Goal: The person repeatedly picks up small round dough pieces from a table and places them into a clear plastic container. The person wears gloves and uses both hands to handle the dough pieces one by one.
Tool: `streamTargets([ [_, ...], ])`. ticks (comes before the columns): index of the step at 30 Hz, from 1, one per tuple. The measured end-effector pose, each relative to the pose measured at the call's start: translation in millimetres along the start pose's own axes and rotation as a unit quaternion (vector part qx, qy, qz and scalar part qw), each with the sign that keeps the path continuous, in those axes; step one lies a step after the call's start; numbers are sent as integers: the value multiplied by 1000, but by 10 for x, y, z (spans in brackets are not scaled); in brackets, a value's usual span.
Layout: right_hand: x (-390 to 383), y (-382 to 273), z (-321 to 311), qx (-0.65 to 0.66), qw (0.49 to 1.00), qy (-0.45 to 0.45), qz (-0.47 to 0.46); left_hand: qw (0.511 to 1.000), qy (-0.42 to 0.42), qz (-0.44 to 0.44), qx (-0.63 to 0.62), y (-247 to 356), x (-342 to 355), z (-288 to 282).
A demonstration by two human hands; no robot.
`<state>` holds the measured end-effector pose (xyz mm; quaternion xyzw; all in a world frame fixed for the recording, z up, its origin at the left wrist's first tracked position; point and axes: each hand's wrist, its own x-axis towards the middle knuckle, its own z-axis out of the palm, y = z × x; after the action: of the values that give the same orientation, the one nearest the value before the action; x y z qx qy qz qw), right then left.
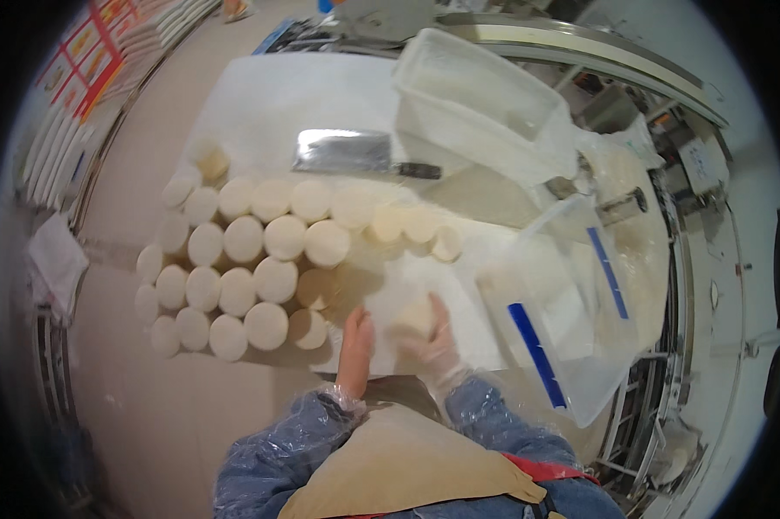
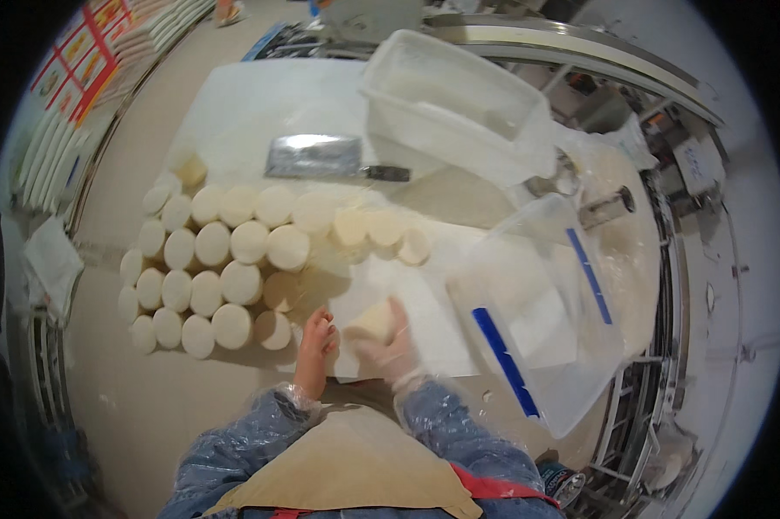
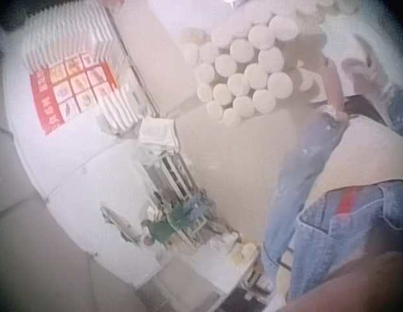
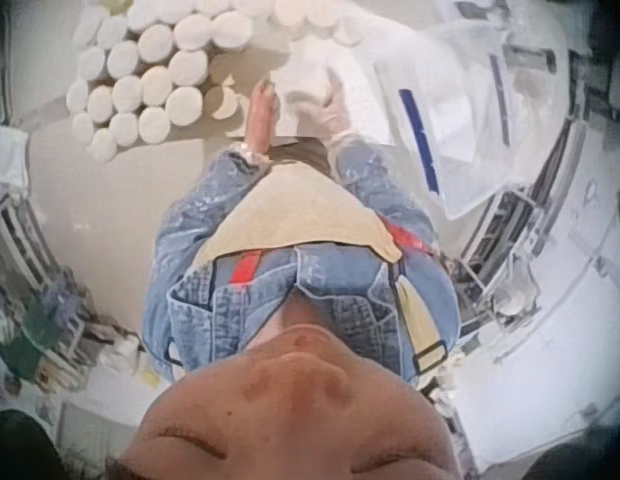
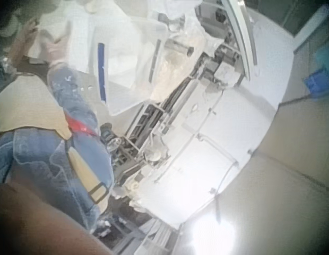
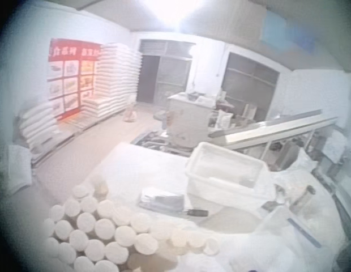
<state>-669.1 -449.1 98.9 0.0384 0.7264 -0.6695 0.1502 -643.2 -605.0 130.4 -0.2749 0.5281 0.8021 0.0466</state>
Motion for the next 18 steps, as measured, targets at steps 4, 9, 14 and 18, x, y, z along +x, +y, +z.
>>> streamTargets([
  [4, -245, -550, -491, 44, 998, -36, -33, 970, -226, 89, 8, 127, -119, 674],
  [9, -267, -1481, -2121, 242, 966, -12, -90, 886, -274, 307, 216, 483, 60, 1527],
  [14, 414, -1055, -3136, 145, 979, 79, 123, 887, -155, 267, 343, 282, 691, 2208],
  [18, 1021, -294, -3109, -38, 960, 92, 262, 878, -139, 303, 344, 175, 726, 2216],
])
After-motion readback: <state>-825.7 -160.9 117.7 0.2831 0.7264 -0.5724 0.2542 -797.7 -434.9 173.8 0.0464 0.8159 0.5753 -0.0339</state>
